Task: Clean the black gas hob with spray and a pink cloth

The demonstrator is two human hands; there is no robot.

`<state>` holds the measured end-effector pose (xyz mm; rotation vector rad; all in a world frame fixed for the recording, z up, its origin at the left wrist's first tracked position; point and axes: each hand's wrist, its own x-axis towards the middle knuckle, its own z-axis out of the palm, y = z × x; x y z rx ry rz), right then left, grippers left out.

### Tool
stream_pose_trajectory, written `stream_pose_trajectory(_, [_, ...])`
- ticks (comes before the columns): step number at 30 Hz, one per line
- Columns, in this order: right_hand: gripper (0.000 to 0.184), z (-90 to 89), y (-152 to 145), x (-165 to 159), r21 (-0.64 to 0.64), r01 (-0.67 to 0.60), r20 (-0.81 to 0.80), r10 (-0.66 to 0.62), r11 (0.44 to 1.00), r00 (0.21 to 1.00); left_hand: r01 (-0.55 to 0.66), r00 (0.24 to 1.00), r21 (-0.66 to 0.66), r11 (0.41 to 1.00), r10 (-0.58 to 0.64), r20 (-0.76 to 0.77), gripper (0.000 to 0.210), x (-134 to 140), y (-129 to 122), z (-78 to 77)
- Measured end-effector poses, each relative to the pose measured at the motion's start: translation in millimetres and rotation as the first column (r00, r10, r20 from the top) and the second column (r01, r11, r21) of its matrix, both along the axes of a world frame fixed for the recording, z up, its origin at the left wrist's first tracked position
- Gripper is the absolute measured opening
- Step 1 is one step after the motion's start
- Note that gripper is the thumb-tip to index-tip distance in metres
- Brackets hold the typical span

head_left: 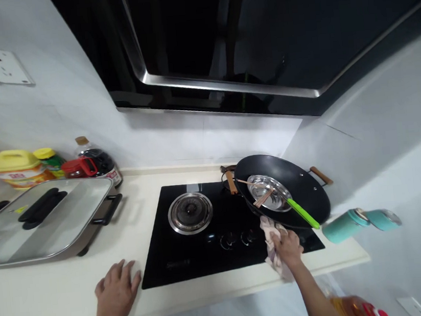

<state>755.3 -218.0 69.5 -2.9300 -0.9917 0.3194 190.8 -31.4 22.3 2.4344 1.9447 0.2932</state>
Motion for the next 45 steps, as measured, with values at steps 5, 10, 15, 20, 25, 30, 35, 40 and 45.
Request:
stream_pose_trajectory(5, [0.063,-7.8,3,15,-0.084,-0.194,0.002,0.195,0.977,0.981,-0.025,1.000,0.026,0.999,0.026,-0.002,0.055,-2,-2,-2.2])
stream_pose_trajectory(10, [0.071,-12.0,3,41,-0.028,-0.262,-0.173,0.253,0.965,0.952,-0.015,1.000,0.062,0.998,0.015,-0.002,0.054,-3,-4,-5.7])
stream_pose_trajectory(15, [0.067,-9.7,39,37,0.169,-0.367,-0.402,0.404,0.915,0.822,-0.009,1.000,0.080,0.997,0.011,-0.022,0.054,-1,-6,-2.8])
stream_pose_trajectory(20, [0.059,8.6,61,31,0.334,-0.332,-0.495,0.464,0.882,0.735,0.000,1.000,0.078,0.997,0.001,-0.019,0.055,0,-7,-0.6])
stream_pose_trajectory(25, [0.051,25.8,98,12,0.170,-0.514,-0.343,0.539,0.841,0.769,0.001,1.000,0.066,0.998,0.000,-0.013,0.055,1,-7,-0.9])
stream_pose_trajectory(30, [0.042,29.1,129,-16,0.069,-0.547,-0.289,0.542,0.834,0.789,-0.001,1.000,0.068,0.998,0.002,-0.023,0.052,1,-7,-1.4])
stream_pose_trajectory(35, [0.035,32.2,145,-34,-0.058,-0.488,-0.219,0.466,0.871,0.857,-0.011,0.999,0.058,0.998,0.013,-0.031,0.051,1,-8,-0.9])
stream_pose_trajectory(40, [0.038,39.6,168,-56,-0.079,-0.479,-0.186,0.459,0.875,0.869,-0.015,0.999,0.055,0.998,0.017,-0.034,0.052,3,-9,1.9])
stream_pose_trajectory(45, [0.036,43.1,177,-106,-0.003,-0.614,-0.230,0.597,0.789,0.769,-0.016,0.999,0.047,0.999,0.017,-0.030,0.052,5,-10,5.1])
